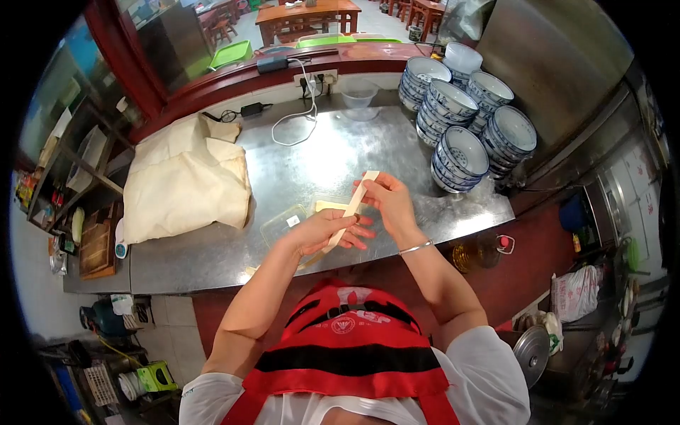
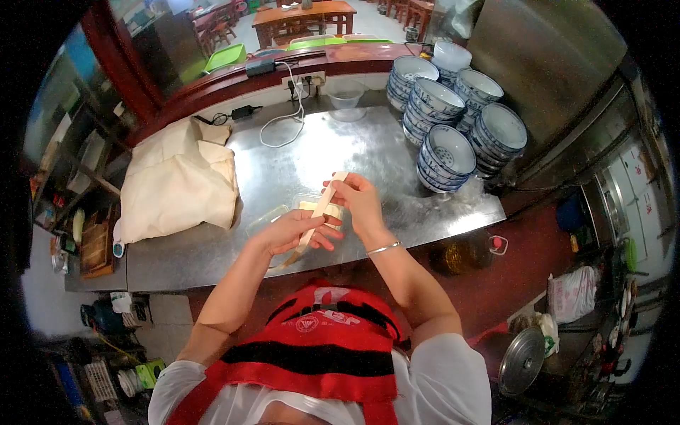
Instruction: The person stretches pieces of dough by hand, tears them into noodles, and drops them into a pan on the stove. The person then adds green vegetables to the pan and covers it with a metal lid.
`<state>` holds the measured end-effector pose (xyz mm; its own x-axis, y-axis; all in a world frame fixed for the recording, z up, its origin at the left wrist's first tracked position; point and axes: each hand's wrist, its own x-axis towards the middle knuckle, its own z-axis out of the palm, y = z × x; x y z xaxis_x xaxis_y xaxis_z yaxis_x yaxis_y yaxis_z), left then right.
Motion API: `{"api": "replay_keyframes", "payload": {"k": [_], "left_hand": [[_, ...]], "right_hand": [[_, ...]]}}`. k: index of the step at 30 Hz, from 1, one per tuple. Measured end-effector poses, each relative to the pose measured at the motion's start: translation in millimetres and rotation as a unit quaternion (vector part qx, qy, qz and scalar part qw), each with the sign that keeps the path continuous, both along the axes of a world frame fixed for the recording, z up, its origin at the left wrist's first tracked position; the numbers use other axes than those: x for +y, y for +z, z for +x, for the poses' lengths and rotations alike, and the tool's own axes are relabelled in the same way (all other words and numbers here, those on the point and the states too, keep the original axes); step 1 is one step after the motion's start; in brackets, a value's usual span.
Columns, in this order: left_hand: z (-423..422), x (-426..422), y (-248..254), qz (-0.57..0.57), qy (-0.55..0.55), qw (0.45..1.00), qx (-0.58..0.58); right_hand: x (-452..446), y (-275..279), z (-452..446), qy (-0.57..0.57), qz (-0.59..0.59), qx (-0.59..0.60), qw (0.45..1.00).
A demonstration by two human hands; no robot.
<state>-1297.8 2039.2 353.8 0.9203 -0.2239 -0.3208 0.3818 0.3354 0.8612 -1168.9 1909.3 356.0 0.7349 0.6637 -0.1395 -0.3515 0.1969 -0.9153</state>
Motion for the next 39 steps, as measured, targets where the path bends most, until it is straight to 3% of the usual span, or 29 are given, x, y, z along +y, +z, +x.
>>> {"api": "replay_keyframes", "payload": {"k": [9, 13, 16, 17, 20, 21, 25, 28, 31, 39], "left_hand": [[-8, 2, 7, -0.035, 0.02, 0.999, -0.011], [-6, 7, 10, -0.061, 0.054, 0.996, -0.037], [-1, 8, 22, -0.125, 0.075, 0.987, -0.072], [2, 10, 25, -0.152, 0.081, 0.981, -0.086], [11, 25, 29, -0.248, 0.103, 0.958, -0.096], [13, 31, 31, -0.262, 0.111, 0.954, -0.096], [22, 57, 26, -0.252, 0.161, 0.947, -0.113], [27, 83, 16, -0.18, 0.216, 0.955, -0.095], [29, 98, 17, -0.284, 0.251, 0.924, -0.052], [25, 117, -43, -0.378, 0.276, 0.884, 0.011]], "right_hand": [[18, -13, 16, -0.022, 0.01, 0.054, 0.998], [29, -35, 21, -0.026, 0.011, 0.133, 0.991], [30, -57, 25, 0.071, 0.028, 0.225, 0.971], [38, -72, 27, 0.143, 0.1, 0.315, 0.933], [43, -78, -8, 0.21, 0.364, 0.43, 0.799], [43, -55, -28, 0.147, 0.168, 0.282, 0.933], [43, -37, -62, 0.258, 0.127, 0.188, 0.939], [42, -29, -79, 0.228, 0.045, 0.023, 0.972], [40, -21, -87, 0.263, 0.036, -0.028, 0.964], [50, -11, -91, 0.285, 0.037, -0.002, 0.958]]}}
